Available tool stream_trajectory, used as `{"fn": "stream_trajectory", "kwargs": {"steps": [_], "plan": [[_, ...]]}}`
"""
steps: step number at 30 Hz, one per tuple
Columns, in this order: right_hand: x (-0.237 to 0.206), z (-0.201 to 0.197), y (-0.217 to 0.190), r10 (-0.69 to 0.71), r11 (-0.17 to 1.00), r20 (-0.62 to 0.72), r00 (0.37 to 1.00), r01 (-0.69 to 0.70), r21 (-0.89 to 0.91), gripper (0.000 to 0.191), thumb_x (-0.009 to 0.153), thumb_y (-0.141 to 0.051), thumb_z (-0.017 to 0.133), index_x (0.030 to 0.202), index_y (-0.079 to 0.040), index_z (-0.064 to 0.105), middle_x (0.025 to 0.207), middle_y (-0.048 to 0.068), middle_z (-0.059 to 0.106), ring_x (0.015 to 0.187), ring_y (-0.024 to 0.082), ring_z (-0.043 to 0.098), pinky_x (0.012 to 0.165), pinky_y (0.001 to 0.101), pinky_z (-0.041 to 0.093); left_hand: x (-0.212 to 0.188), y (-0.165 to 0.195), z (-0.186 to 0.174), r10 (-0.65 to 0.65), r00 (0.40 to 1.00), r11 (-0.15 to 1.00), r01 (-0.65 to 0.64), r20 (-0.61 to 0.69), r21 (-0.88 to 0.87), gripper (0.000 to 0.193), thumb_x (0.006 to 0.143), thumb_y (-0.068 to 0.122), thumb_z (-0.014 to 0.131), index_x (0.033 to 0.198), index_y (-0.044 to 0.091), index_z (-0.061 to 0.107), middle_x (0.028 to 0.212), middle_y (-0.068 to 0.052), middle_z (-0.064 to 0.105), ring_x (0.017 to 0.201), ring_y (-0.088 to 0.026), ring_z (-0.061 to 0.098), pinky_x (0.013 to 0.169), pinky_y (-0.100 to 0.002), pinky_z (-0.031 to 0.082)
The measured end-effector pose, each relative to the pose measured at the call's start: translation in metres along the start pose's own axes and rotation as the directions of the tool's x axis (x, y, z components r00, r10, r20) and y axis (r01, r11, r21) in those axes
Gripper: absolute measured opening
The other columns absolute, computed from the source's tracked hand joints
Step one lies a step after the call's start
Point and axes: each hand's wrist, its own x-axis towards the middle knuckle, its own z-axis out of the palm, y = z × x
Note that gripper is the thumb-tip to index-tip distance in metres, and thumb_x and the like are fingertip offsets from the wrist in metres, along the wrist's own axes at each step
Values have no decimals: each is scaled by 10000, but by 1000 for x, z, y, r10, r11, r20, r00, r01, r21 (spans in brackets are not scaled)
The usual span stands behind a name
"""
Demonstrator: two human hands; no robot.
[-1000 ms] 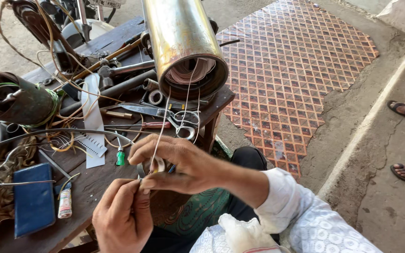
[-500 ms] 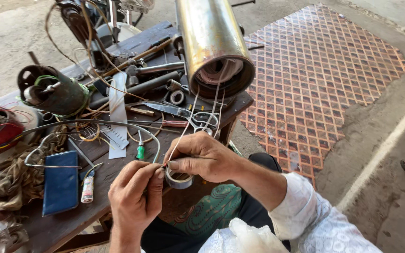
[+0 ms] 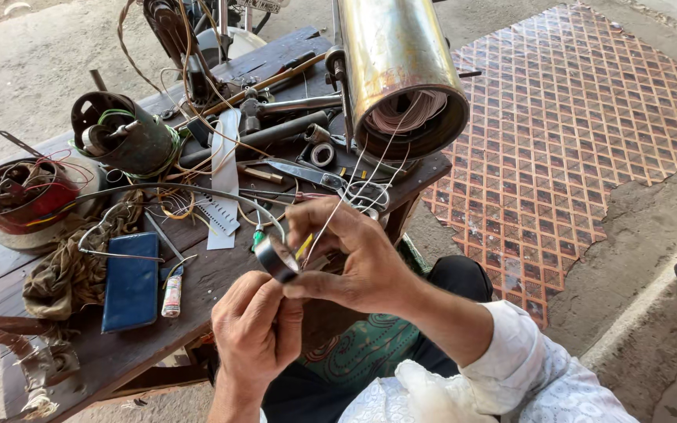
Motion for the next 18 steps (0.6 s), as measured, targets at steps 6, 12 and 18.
{"fn": "stream_trajectory", "kwargs": {"steps": [6, 12, 18], "plan": [[16, 21, -11, -85, 984, -117, 989, 65, -167, 447, 1125, -459, 619, 1195, -20, 676, 1275, 145, 702, 1235, 220, 674, 1110, 396, 544, 9, 12, -6, -16, 1000, 999, 16, 5, 33, 108, 869, 13, 708, 971, -4, 675, 753, -93, 579, 629, -254, 592, 565, -363, 472], [24, -19, -6, -71, 997, 288, 955, 80, -22, 306, 1030, -195, 643, 1267, -6, 687, 1226, 133, 718, 1113, 245, 739, 962, 363, 593, 28, 19, -26, -286, 946, 953, 297, 151, -54, 112, 913, 34, 682, 1017, -6, 683, 786, -112, 611, 621, -268, 616, 540, -368, 477], [13, -38, -2, -167, 947, 306, 937, 239, -213, 222, 962, -37, 688, 1183, -34, 711, 1168, 123, 724, 1043, 241, 755, 872, 326, 600, 31, 12, -27, -134, 974, 985, 151, 183, -82, 88, 881, 52, 721, 966, 37, 700, 723, -88, 573, 617, -270, 597, 554, -380, 460]]}}
